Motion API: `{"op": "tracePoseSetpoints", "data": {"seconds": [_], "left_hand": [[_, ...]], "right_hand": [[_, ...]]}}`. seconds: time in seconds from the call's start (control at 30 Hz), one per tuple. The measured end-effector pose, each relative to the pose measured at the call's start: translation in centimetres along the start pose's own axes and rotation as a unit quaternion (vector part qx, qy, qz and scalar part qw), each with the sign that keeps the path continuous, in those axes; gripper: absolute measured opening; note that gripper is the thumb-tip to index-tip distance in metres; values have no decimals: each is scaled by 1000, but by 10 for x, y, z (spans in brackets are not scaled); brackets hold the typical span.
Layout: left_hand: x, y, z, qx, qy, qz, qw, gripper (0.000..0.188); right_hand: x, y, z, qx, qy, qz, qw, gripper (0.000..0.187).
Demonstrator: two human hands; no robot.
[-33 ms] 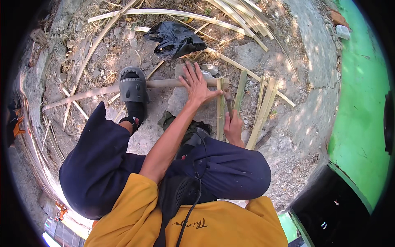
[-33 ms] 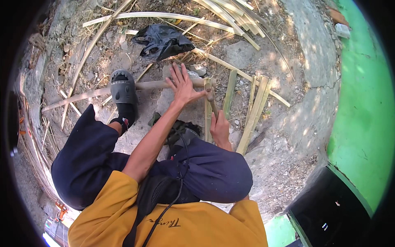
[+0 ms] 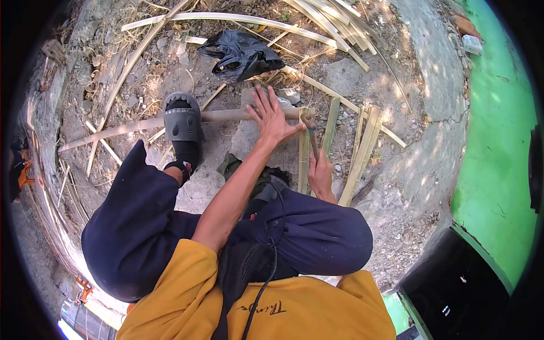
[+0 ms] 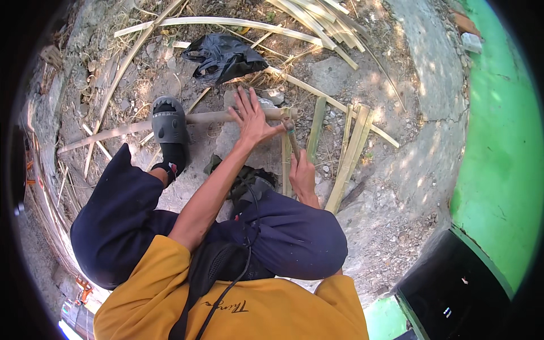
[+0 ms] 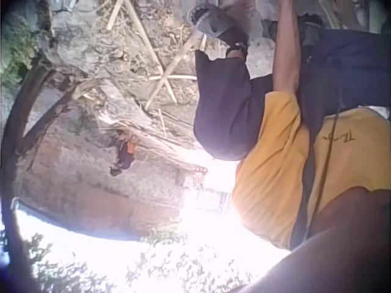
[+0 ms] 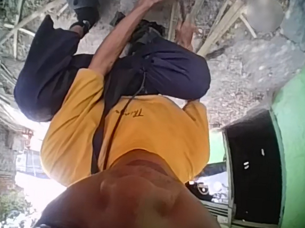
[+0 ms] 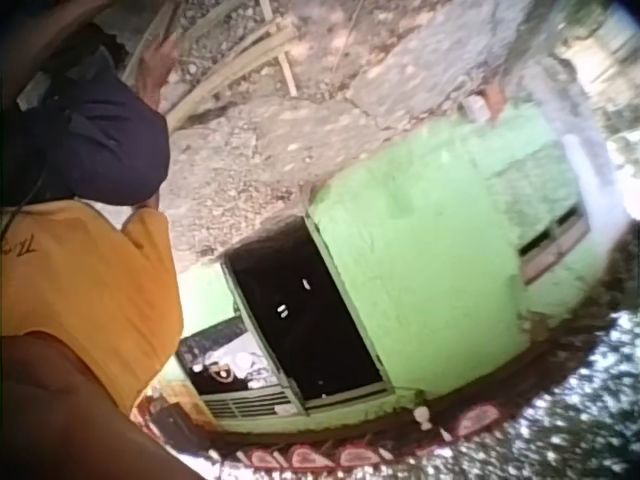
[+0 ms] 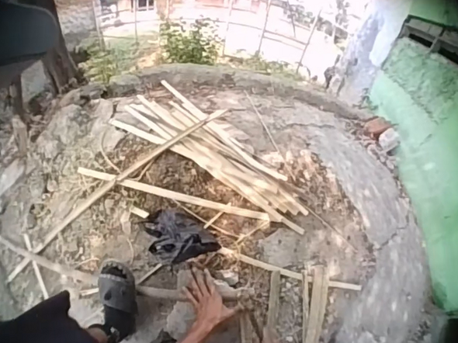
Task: The person joins bamboo strips together by hammering small nails into them on a stone surface while sitting on the ground.
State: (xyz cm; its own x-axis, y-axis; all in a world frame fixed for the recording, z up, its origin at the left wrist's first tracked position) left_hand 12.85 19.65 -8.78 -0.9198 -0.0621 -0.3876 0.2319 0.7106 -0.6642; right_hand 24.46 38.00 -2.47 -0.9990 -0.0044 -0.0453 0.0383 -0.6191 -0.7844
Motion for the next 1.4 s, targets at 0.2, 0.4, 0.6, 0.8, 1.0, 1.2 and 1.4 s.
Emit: {"op": "tracePoseSetpoints", "data": {"seconds": [0.2, 0.4, 0.6, 0.8, 1.0, 1.2, 1.4], "left_hand": [[3, 1, 9, 21, -2, -6, 1000, 171], [2, -1, 7, 7, 4, -6, 1000, 172], [3, 1, 9, 2, 15, -9, 1000, 172], [3, -2, 9, 16, 22, -5, 1000, 171], [-7, -12, 6, -30, 67, -48, 996, 136], [-10, -30, 10, -23, 277, -90, 956, 47], [-9, -36, 8, -9, 294, -104, 950, 33]], "right_hand": [[2, -6, 24, 37, -16, -22, 999, 10], [-3, -2, 9, 8, 9, -3, 1000, 11], [-2, 5, 5, 31, 31, -1, 999, 13], [-2, 6, 17, 96, 106, -32, 989, 21], [3, 21, 23, 43, 182, -74, 980, 40], [-1, 41, -4, 87, 192, -128, 969, 37], [1, 39, -4, 73, 221, -124, 965, 34]]}}
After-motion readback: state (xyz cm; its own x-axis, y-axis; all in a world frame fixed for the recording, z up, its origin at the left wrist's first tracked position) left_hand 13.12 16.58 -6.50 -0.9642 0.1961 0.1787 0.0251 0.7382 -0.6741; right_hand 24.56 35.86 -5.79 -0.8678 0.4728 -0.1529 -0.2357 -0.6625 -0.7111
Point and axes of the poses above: each hand's wrist, its own x-axis towards the middle knuckle, its own y-axis out of the palm, z = x × y, the point moved 3 cm from there along x, towards the middle knuckle, and after that the axes turned 5 degrees about -x, right-handed, at the moved point
